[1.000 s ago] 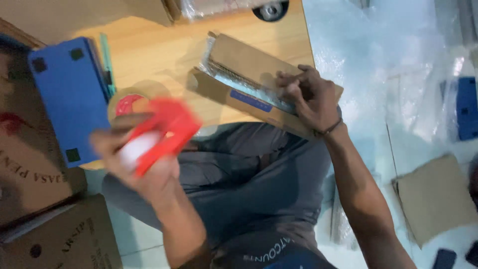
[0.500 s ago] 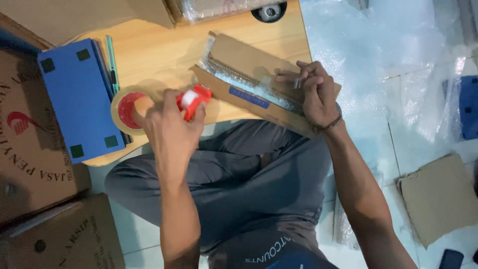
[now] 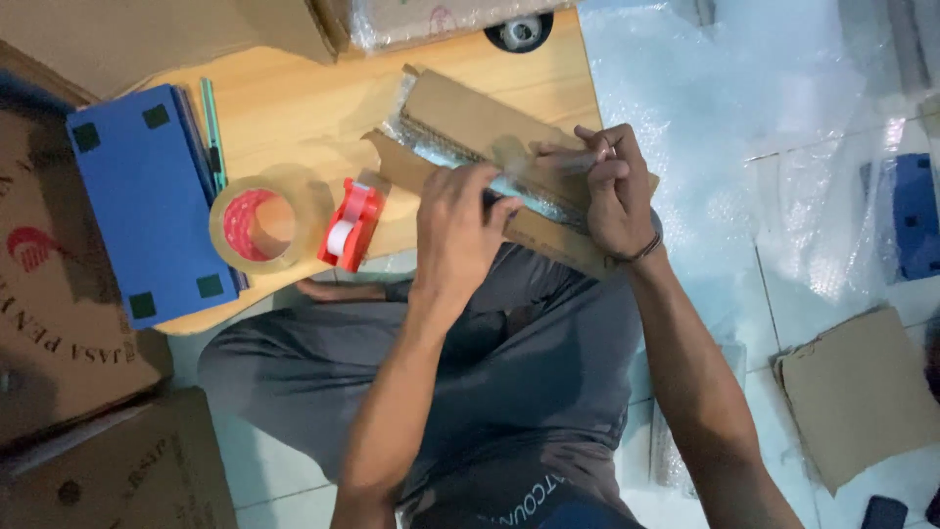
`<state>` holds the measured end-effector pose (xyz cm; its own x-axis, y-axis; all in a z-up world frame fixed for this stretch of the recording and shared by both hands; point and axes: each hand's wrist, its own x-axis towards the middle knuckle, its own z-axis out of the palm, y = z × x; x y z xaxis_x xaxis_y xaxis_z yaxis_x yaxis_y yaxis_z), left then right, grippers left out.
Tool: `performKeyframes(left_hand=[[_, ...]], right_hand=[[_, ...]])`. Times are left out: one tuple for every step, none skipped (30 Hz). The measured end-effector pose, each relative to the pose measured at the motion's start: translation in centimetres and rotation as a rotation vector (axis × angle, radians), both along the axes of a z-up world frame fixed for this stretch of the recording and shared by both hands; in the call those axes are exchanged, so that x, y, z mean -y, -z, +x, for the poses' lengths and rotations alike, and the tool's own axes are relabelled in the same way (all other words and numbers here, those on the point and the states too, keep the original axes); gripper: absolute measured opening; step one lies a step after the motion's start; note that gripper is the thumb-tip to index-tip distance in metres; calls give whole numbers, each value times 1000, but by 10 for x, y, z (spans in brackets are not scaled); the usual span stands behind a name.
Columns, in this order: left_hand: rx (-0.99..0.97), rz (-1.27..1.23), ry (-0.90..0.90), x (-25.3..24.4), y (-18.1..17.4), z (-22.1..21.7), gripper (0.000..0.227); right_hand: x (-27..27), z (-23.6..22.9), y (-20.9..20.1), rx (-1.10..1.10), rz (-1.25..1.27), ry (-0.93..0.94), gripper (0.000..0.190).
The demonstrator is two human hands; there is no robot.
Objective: Wrapping a flat object in bubble wrap and securing it inside a cardboard sleeve with tape.
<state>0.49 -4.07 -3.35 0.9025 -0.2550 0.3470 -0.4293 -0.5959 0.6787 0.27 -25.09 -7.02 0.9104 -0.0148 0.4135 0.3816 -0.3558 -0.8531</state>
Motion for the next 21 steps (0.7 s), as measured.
performKeyframes(left_hand=[[6, -1, 4, 0, -1, 1, 36], [-74, -48, -28, 0, -1, -2, 40], [-154, -94, -61, -2, -1, -5, 46], [-169, -92, -66, 1, 0, -4, 46], [-221, -99, -100, 3, 1, -3, 47], [-252, -111, -129, 6, 1, 6, 49], [-245, -114, -130, 8, -1, 11, 49], [-314, -99, -134, 11, -2, 14, 49], [-382, -84, -137, 14, -3, 17, 50], [-384, -84, -137, 12, -4, 17, 50], [-360, -121, -104, 11, -4, 16, 48], [-329, -157, -72, 9, -5, 18, 48], [-324, -156, -73, 7, -5, 23, 48], [-330, -126, -58, 5, -3, 23, 46], [-337, -97, -43, 4, -2, 22, 45], [-338, -96, -41, 3, 1, 21, 45], [-311, -73, -34, 2, 3, 20, 48], [-282, -50, -30, -1, 5, 20, 52], [-279, -48, -31, -3, 4, 23, 52], [-254, -40, -1, -5, 4, 23, 48], [-230, -31, 30, -8, 4, 23, 44]], right_hand=[[-5, 4, -11, 6, -1, 4, 63], [-12, 1, -20, 15, 47, 5, 61], [-19, -1, -28, 24, 95, 6, 59], [-13, -3, -18, 9, 96, 2, 59], [-8, -6, -8, -7, 74, 16, 62], [-1, 0, 0, -1, 48, 31, 65], [-2, 3, -4, 6, 45, 29, 65], [-4, 3, -7, 6, 39, 11, 65], [-5, 2, -11, 6, 32, -7, 65], [4, 3, 0, 5, 32, -7, 65], [13, 4, 12, 27, 225, -61, 52], [22, 8, 23, 54, 420, -118, 42], [19, 13, 23, 59, 422, -121, 42], [17, 12, 23, 42, 437, -103, 40], [14, 11, 23, 25, 453, -86, 39], [13, 9, 20, 25, 453, -84, 39], [11, 7, 16, 26, 396, -77, 37], [9, 7, 12, 29, 340, -73, 36], [9, 8, 13, 32, 342, -75, 36], [9, 6, 14, 25, 233, -82, 59], [8, 3, 15, 18, 125, -90, 97]])
